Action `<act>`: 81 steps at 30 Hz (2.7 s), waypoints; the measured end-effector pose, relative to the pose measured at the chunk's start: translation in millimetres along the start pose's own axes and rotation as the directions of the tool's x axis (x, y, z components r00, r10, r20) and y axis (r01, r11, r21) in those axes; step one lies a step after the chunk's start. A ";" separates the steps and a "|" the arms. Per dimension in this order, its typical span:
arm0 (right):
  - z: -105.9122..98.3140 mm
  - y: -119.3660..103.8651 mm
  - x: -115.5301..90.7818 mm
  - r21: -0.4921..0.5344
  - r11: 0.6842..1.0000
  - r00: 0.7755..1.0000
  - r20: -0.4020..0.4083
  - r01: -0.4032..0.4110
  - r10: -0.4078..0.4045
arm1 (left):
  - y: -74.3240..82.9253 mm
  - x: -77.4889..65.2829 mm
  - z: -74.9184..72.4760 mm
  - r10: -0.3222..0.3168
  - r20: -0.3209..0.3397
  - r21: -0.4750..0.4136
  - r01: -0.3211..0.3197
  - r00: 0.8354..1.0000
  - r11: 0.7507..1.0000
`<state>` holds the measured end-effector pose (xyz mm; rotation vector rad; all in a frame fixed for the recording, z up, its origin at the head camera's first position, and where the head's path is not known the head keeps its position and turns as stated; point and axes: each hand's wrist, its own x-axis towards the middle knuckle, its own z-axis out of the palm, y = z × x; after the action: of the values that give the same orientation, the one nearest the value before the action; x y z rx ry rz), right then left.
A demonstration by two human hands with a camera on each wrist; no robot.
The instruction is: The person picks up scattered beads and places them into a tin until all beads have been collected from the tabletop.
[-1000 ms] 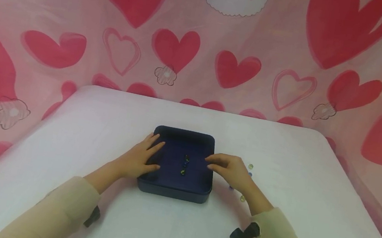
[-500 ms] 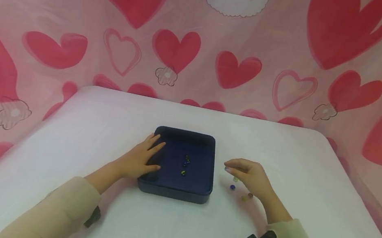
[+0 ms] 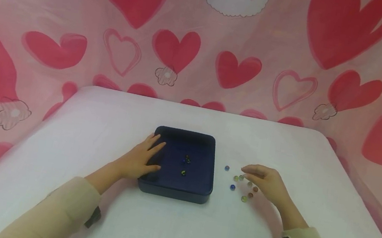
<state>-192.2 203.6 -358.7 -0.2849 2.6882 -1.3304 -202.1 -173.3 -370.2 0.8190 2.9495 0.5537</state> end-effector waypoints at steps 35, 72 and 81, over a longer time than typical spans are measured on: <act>-10.4 49.3 -11.6 -0.190 0.980 0.998 -0.028 -0.061 0.057 | 2.4 -2.0 -0.3 0.032 -0.041 -0.007 -0.032 0.999 0.999; 8.9 -4.3 0.7 -0.012 0.997 0.996 -0.041 0.079 -0.079 | 3.1 0.2 -1.7 0.006 0.004 -0.005 -0.006 1.000 1.000; 22.5 -34.1 12.0 0.060 0.989 0.991 -0.016 0.134 -0.133 | 0.5 0.6 0.5 0.008 0.001 -0.001 -0.008 1.000 1.000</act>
<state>-195.7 163.3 -345.5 -0.4593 2.6743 -1.4522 -202.3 -172.4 -370.5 0.8315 2.9463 0.5544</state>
